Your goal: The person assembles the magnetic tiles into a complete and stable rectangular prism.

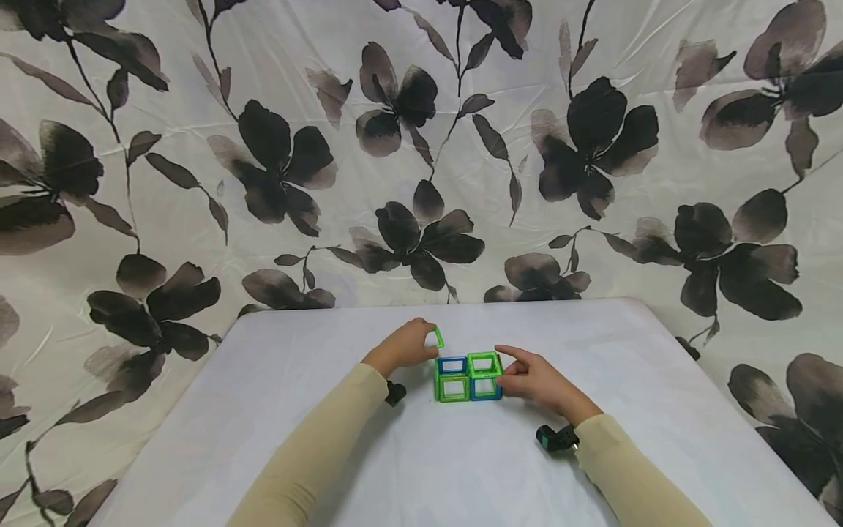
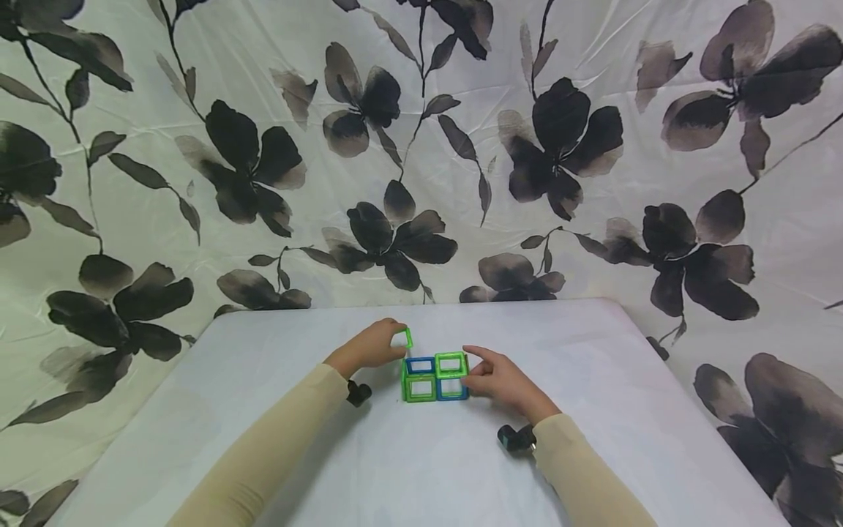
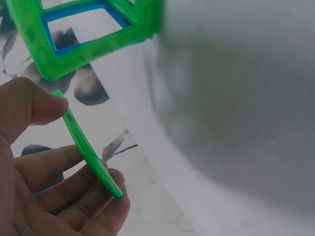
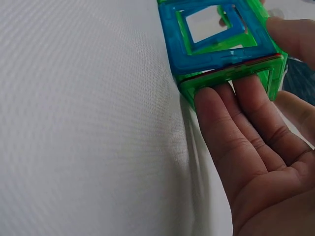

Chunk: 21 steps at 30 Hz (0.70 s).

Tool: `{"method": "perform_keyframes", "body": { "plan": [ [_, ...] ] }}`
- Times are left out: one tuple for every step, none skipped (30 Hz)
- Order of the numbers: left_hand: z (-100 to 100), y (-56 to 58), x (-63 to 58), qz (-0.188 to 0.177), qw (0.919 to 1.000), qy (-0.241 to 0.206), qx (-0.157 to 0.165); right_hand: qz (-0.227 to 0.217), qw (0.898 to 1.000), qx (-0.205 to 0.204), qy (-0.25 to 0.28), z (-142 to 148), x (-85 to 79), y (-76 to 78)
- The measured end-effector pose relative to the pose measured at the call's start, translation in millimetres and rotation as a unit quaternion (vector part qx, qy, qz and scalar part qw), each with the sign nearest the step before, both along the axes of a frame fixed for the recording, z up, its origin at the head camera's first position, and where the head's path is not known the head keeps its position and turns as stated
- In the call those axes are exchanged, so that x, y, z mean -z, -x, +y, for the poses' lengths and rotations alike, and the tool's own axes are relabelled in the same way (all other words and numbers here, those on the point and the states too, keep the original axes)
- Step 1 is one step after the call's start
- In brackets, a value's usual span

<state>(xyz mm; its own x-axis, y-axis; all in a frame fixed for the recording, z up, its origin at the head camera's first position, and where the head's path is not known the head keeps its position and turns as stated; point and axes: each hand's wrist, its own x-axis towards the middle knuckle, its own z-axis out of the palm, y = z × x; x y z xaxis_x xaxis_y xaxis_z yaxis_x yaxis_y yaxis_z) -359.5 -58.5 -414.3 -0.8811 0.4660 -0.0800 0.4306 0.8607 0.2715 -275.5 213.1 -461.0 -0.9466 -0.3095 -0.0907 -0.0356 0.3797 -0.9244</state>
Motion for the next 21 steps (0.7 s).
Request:
{"method": "perform_keyframes", "body": {
  "plan": [
    [0, -1.0, -0.5, 0.0, 1.0, 0.0, 0.0, 0.002, 1.0, -0.001, 0.0, 0, -0.3, -0.4],
    [0, -2.3, -1.4, -0.002, 1.0, -0.001, 0.0, 0.003, 1.0, -0.001, 0.0, -1, -0.5, -0.7],
    [0, -3.6, -2.2, -0.003, 1.0, -0.002, 0.0, 0.003, 1.0, -0.001, 0.001, -1, -0.7, -1.0],
    [-1, -4.8, -3.1, -0.004, 1.0, -0.004, 0.0, 0.003, 1.0, 0.001, 0.001, -1, -0.6, -1.0],
    [-1, -6.2, -3.9, -0.005, 1.0, -0.006, 0.001, 0.004, 1.0, 0.002, 0.0, -1, 0.0, -0.7],
    [-1, -7.6, -4.5, -0.008, 0.9999, -0.007, -0.001, 0.004, 1.0, 0.004, 0.0, -1, 0.7, -0.4],
    [-2, -9.2, -5.0, -0.01, 0.9999, -0.008, -0.002, 0.004, 1.0, 0.005, 0.0, -1, 1.5, 0.1],
    [-2, -10.8, -5.2, -0.012, 0.9999, -0.007, -0.002, 0.004, 1.0, 0.007, 0.0, -1, 2.4, 0.7],
    [-3, -12.2, -5.2, -0.013, 0.9999, -0.006, -0.002, 0.004, 1.0, 0.008, 0.001, -2, 3.1, 1.0],
    [-4, -13.5, -5.4, -0.014, 0.9999, -0.005, -0.002, 0.003, 1.0, 0.011, 0.002, -2, 4.1, 1.8],
    [-4, -14.7, -5.4, -0.015, 0.9999, -0.005, -0.002, 0.002, 1.0, 0.013, 0.003, -2, 4.9, 2.5],
    [-4, -15.9, -5.6, -0.017, 0.9998, -0.005, -0.002, 0.001, 1.0, 0.015, 0.005, -2, 5.6, 3.0],
    [-5, -16.9, -6.0, -0.016, 0.9999, -0.004, 0.0, 0.001, 1.0, 0.016, 0.007, -3, 5.6, 3.1],
    [-5, -18.0, -6.5, -0.016, 0.9999, -0.005, 0.002, 0.001, 1.0, 0.017, 0.009, -3, 5.3, 2.8],
    [-5, -19.1, -7.4, -0.017, 0.9998, -0.006, 0.004, 0.0, 1.0, 0.019, 0.011, -3, 5.5, 2.9],
    [-5, -20.1, -8.4, -0.017, 0.9998, -0.008, 0.005, -0.001, 1.0, 0.021, 0.012, -3, 5.7, 3.2],
    [-5, -21.0, -9.6, -0.017, 0.9998, -0.009, 0.006, 0.001, 1.0, 0.022, 0.012, -4, 5.2, 3.1],
    [-4, -22.0, -11.0, -0.018, 0.9998, -0.01, 0.008, 0.002, 1.0, 0.022, 0.012, -4, 4.8, 3.0],
    [-4, -22.9, -12.3, -0.019, 0.9997, -0.011, 0.01, 0.003, 1.0, 0.022, 0.012, -3, 4.4, 2.7],
    [-3, -23.7, -13.5, -0.019, 0.9997, -0.013, 0.013, 0.002, 1.0, 0.022, 0.012, -3, 4.4, 2.8],
    [-3, -24.4, -14.6, -0.019, 0.9996, -0.013, 0.016, 0.002, 1.0, 0.022, 0.012, -3, 4.6, 3.1]
  ]
}}
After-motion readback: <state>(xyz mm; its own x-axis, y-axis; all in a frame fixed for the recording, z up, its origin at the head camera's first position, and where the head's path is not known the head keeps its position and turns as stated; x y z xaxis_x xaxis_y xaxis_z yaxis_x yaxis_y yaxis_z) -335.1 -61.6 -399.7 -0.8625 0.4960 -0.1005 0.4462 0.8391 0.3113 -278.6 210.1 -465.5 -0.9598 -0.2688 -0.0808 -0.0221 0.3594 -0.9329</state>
